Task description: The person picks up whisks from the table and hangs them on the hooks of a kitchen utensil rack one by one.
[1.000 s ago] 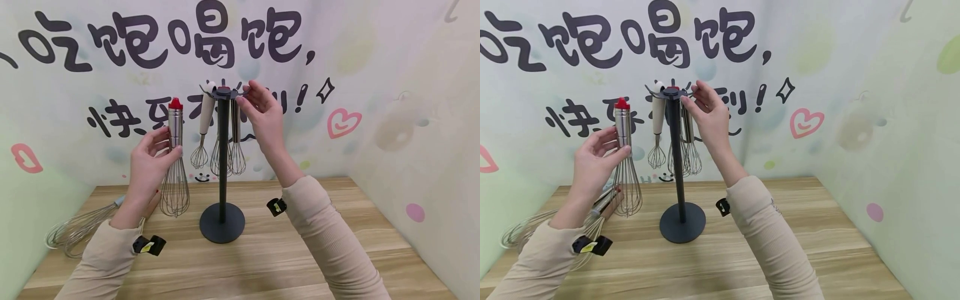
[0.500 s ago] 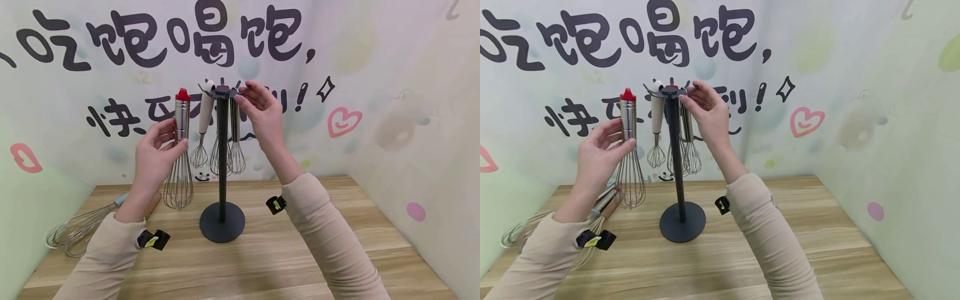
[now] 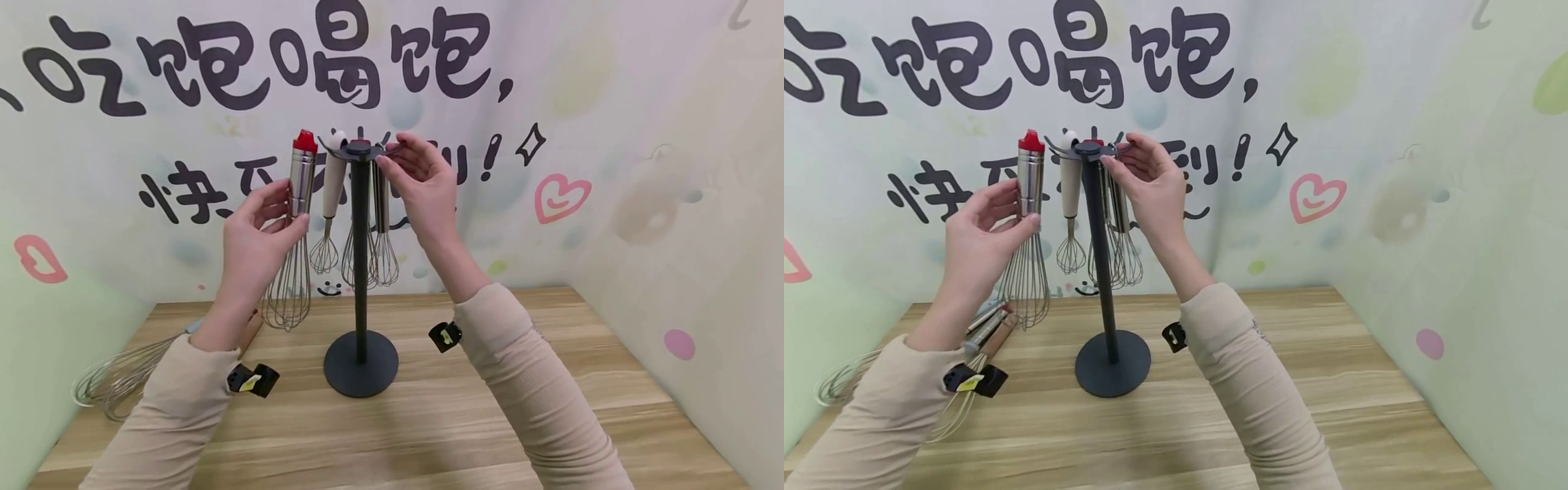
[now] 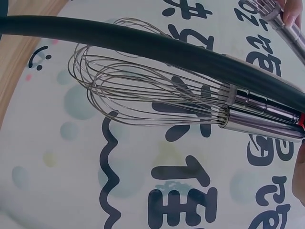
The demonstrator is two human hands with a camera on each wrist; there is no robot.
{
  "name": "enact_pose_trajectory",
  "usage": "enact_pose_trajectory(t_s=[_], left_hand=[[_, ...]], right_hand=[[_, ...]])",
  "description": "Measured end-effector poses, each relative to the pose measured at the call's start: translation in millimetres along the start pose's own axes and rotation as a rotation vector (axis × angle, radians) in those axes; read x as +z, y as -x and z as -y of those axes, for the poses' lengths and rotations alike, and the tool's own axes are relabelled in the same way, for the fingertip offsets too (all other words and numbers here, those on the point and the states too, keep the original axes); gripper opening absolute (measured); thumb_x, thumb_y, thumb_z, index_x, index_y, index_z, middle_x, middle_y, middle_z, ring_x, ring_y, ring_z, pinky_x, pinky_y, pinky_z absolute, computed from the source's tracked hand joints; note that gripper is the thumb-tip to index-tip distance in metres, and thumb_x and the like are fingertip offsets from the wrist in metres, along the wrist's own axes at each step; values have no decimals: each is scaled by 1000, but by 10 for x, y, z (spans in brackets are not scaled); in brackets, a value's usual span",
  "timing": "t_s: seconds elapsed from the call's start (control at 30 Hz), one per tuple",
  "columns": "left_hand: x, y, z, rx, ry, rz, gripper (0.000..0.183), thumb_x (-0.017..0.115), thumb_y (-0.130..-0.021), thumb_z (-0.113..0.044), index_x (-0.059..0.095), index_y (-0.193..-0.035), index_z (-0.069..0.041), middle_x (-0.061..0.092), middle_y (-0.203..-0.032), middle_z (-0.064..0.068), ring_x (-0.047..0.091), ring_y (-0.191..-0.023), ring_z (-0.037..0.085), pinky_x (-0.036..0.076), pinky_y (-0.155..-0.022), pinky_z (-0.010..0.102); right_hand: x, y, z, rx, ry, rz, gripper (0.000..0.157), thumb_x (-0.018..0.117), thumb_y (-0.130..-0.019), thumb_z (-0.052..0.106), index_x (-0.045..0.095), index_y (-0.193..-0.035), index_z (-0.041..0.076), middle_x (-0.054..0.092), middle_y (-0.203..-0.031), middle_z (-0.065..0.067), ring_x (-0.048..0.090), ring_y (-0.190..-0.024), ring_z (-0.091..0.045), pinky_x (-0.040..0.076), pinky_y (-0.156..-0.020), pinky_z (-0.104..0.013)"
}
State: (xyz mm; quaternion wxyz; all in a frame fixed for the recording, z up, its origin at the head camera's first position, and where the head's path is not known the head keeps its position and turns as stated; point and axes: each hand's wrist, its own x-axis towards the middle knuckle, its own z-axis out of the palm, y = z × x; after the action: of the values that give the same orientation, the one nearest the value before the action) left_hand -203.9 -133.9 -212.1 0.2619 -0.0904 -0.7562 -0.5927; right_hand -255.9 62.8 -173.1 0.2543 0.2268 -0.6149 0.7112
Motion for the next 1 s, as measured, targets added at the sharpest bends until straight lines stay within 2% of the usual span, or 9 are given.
enact_pose_trajectory(t_s=[0.23, 0.7, 1.0], left_hand=[[-21, -40, -1, 20, -38, -5, 49, 66, -87, -9, 55, -134, -10, 60, -129, 9, 58, -104, 10, 49, -98, 24], [-43, -52, -9, 43, -80, 16, 50, 64, -87, -7, 53, -135, -9, 57, -131, 8, 58, -108, 14, 49, -98, 23], [-114, -92, -34, 105, -186, 37, 48, 63, -86, -8, 56, -134, -10, 58, -124, 10, 58, -103, 14, 51, -96, 26]], right_hand=[[40, 18, 10, -24, -17, -17, 40, 70, -81, -4, 57, -118, -9, 65, -96, -2, 62, -86, -6, 54, -83, -19], [71, 37, -21, -58, 11, -34, 42, 71, -80, -3, 57, -119, -8, 65, -101, -10, 62, -86, -6, 54, -87, -23], [79, 48, -16, -65, 19, -39, 42, 70, -81, -3, 56, -120, -9, 65, -101, -11, 62, -87, -5, 54, -87, -22]])
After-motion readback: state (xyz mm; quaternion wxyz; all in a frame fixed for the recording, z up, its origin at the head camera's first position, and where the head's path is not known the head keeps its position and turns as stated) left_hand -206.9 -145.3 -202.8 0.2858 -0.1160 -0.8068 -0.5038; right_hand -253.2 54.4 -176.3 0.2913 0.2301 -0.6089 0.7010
